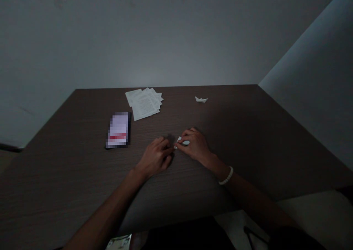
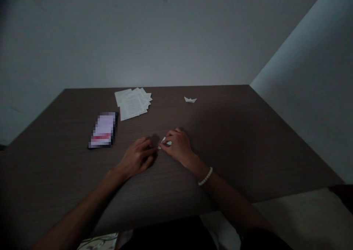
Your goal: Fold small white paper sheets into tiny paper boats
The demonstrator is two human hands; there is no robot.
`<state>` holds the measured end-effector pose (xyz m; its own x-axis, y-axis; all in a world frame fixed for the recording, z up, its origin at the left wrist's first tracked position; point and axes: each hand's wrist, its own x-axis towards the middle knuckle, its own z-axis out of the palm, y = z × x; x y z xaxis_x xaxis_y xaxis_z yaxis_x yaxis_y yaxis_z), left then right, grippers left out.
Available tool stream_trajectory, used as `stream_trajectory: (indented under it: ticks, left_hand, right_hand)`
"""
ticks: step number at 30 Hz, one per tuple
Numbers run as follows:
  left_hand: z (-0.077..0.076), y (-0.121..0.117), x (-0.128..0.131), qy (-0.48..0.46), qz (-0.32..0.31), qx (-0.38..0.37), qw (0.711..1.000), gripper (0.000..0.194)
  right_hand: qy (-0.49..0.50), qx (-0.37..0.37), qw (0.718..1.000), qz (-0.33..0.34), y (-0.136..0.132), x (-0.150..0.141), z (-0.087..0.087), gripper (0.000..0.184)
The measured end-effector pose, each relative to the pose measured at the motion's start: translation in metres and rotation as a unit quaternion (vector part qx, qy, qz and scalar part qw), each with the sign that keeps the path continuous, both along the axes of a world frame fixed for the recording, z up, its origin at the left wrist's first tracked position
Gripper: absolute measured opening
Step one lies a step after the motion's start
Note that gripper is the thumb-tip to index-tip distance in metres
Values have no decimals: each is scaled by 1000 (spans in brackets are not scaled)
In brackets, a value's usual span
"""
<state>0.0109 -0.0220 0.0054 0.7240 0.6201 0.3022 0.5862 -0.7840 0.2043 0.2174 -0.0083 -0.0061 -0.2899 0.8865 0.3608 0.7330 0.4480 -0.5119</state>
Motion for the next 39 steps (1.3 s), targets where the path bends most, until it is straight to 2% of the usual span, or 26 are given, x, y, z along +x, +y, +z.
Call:
stream_trajectory:
  ticks: [9,16,25,32,36,39]
  left_hand:
    - [-2,0,-1,-35,-9,0,999,23]
    - [-3,1,-2,-41,-7,-2,999,23]
    - [0,0,0,-49,-12,-13,999,24]
    - [-3,1,-1,-48,-11,-4,999,26]
    - [-4,1,-1,-42,-6,8,999,24]
    - [-4,1,-2,-38,10,12,999,24]
  right_hand:
    - [1,-1,1000,-2,0,-1,-1,11]
    - [-10,0,1000,-6,0,-1,-2,19]
    - [-17,-17,999,-22,-2,-2,5,14]
    - [-23,-2,999,-40,-3,-3,1,14]
    - [-14,12,999,-42,-1,2,-2,16]
    - [-2,23,997,-78,2,14,0,18]
